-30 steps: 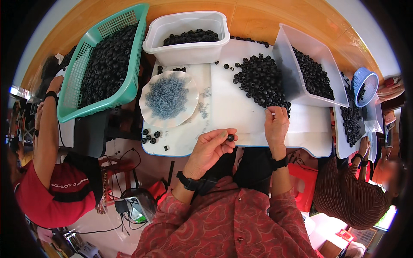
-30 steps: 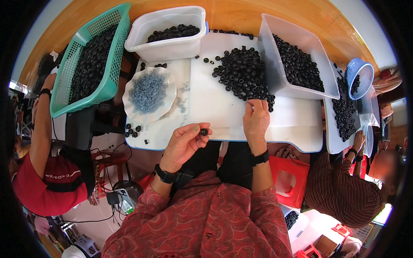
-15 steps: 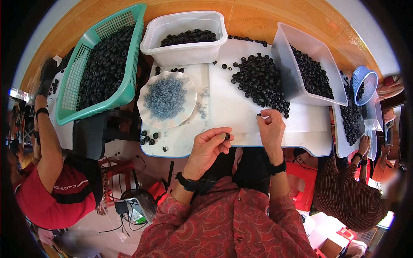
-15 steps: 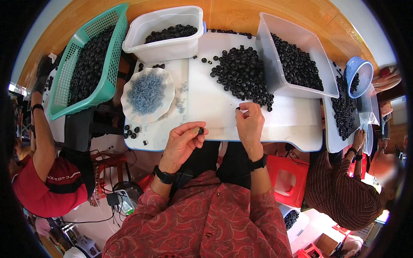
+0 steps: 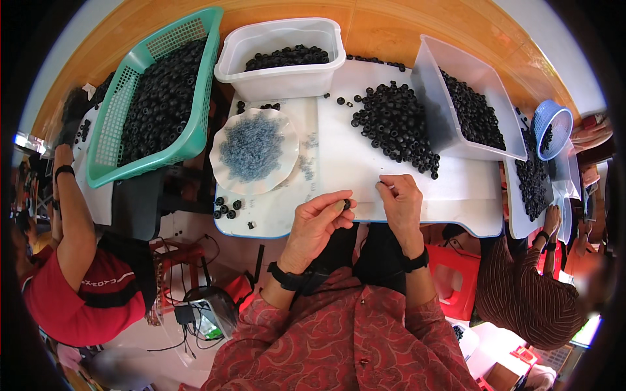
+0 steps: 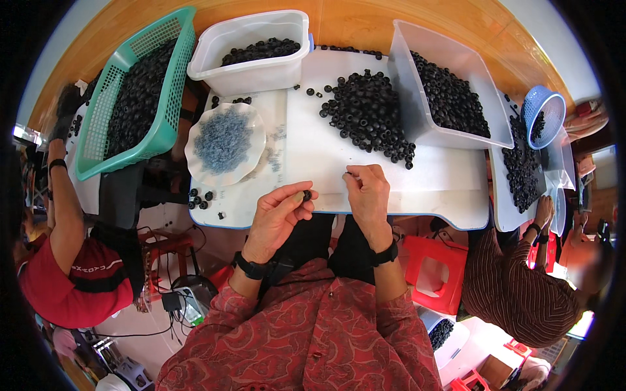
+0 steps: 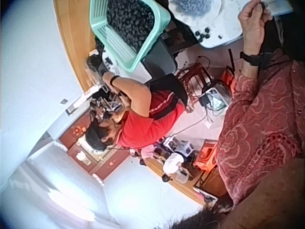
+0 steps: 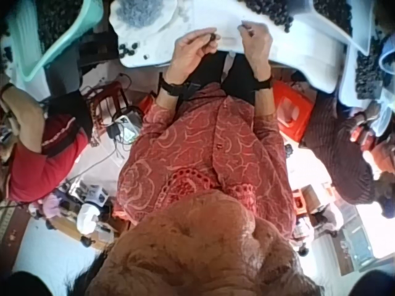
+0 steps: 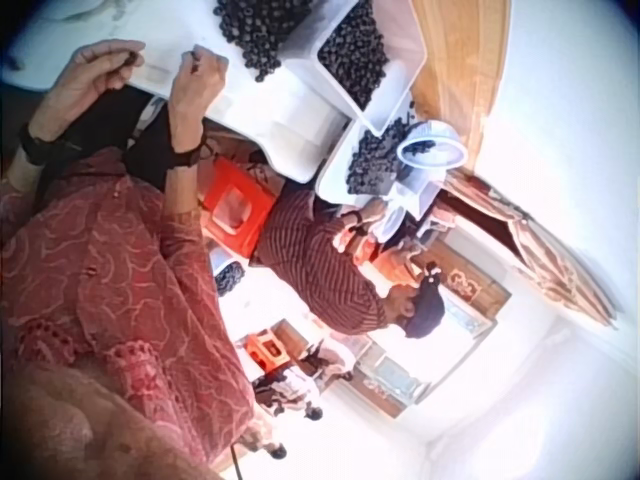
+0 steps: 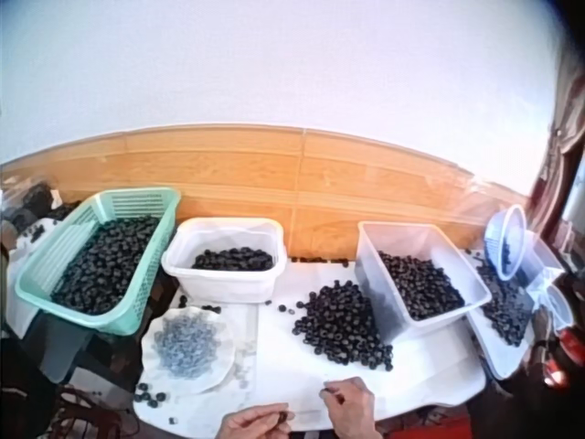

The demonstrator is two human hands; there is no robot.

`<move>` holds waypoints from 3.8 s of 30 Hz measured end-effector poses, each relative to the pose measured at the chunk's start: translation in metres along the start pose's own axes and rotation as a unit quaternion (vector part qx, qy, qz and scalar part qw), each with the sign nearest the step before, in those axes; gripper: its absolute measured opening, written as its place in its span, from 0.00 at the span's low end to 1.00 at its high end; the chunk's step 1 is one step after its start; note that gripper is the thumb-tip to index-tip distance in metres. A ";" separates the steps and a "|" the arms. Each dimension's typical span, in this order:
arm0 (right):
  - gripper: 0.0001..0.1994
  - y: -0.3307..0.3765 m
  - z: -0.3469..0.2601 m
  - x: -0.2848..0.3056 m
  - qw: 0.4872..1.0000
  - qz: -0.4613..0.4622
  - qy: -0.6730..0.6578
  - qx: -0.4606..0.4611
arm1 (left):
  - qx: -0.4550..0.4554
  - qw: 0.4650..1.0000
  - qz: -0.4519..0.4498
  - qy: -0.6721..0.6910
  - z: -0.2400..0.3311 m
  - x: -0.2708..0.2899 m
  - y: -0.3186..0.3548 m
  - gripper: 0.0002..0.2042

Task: Inspecting and sorting small black plastic or rubber components on a production line.

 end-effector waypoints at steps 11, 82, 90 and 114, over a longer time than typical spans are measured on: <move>0.07 0.006 -0.013 -0.003 0.996 0.010 0.046 0.074 | -0.010 1.000 -0.020 0.021 0.003 -0.002 0.004 0.14; 0.05 0.039 -0.070 -0.014 0.947 -0.022 -0.313 -0.074 | -0.048 0.999 -0.006 0.008 0.003 -0.009 0.013 0.11; 0.05 0.034 -0.079 -0.009 0.967 -0.028 -0.250 -0.030 | -0.072 0.997 0.015 -0.026 0.006 -0.011 0.014 0.10; 0.06 0.030 -0.094 -0.004 0.976 -0.002 -0.217 0.011 | -0.084 0.993 0.023 -0.083 0.010 -0.013 0.014 0.08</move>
Point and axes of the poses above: each hand's wrist, its own y-axis away from the middle knuckle, its own x-axis out of the back of the hand, z = x × y, the point moved 7 cm from there along -y, towards the middle knuckle, and after that the axes turned 12 degrees about x, right-handed, at the moved point
